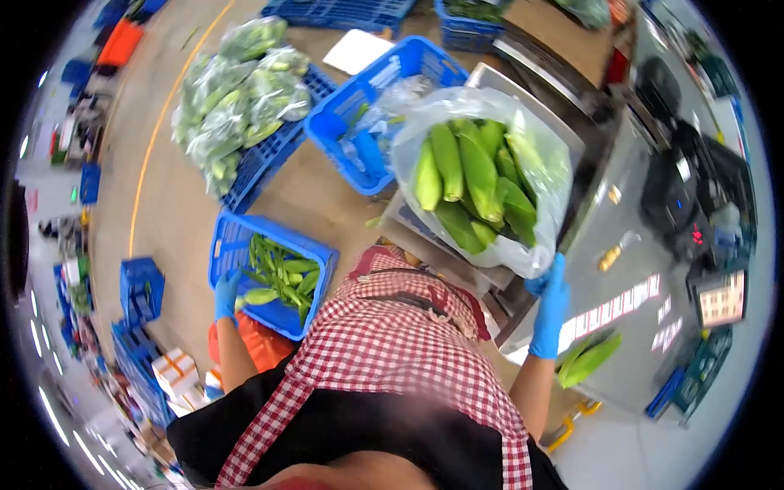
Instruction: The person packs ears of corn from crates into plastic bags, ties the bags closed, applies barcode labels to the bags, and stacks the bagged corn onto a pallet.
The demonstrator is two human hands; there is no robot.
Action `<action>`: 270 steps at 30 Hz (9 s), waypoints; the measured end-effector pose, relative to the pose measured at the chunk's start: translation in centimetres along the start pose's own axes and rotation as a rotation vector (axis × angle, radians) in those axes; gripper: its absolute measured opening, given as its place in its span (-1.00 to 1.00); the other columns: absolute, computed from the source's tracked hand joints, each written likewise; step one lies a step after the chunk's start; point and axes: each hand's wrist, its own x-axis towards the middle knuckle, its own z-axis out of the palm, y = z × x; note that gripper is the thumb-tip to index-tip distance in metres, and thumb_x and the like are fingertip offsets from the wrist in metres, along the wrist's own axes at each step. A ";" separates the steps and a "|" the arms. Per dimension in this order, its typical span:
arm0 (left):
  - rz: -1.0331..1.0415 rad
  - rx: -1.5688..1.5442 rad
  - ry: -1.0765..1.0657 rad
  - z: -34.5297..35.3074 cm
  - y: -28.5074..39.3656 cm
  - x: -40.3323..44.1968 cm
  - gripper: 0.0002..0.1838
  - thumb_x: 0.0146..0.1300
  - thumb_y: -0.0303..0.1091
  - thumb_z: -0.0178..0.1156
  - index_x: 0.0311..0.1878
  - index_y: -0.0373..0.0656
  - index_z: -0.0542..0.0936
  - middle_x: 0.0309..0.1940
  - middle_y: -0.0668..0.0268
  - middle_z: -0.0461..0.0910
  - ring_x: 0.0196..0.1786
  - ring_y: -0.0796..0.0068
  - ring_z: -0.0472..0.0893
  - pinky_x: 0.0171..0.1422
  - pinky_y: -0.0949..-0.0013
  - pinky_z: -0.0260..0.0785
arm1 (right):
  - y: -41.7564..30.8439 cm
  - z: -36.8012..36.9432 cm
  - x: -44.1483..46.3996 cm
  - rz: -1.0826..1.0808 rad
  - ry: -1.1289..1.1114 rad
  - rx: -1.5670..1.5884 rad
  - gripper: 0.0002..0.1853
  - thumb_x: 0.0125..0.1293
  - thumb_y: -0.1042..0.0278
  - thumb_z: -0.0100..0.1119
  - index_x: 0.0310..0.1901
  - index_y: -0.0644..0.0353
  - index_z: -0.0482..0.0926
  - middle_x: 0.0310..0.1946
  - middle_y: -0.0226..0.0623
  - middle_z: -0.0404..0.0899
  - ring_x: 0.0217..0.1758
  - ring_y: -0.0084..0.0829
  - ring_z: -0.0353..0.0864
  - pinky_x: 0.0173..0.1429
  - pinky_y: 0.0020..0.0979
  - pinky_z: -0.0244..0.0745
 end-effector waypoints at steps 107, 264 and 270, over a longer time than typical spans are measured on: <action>-0.433 -0.599 -1.385 35.8 37.2 -0.2 -0.81 0.25 -0.23 0.05 -0.30 -0.16 0.49 -0.48 0.35 0.54 -0.54 0.53 0.46 -0.49 0.56 0.25 | 7.5 6.0 10.9 -0.013 -0.088 0.218 -0.78 -0.04 0.36 0.17 -0.31 0.21 0.62 -0.40 -0.10 0.60 -0.32 -0.18 0.58 -0.14 -0.24 0.47; -1.260 -1.579 0.671 7.7 0.9 8.9 -0.75 0.11 -0.22 0.15 -0.23 -0.17 0.60 -0.40 0.36 0.56 -0.39 0.59 0.46 -0.31 0.52 0.30 | -19.1 118.4 -1.7 -1.782 -1.313 -1.415 -0.71 0.04 0.25 0.01 -0.31 0.31 0.53 -0.33 0.06 0.52 -0.24 0.01 0.50 -0.11 -0.16 0.39; -1.030 -1.502 0.178 11.3 -12.8 1.2 -0.72 0.19 -0.25 0.06 -0.10 -0.18 0.56 -0.27 0.35 0.57 -0.29 0.55 0.50 -0.21 0.48 0.34 | -9.4 84.6 2.6 -0.257 -1.187 -1.600 -0.71 0.08 0.17 0.09 -0.41 0.29 0.52 -0.58 -0.13 0.52 -0.53 -0.25 0.45 -0.40 -0.23 0.31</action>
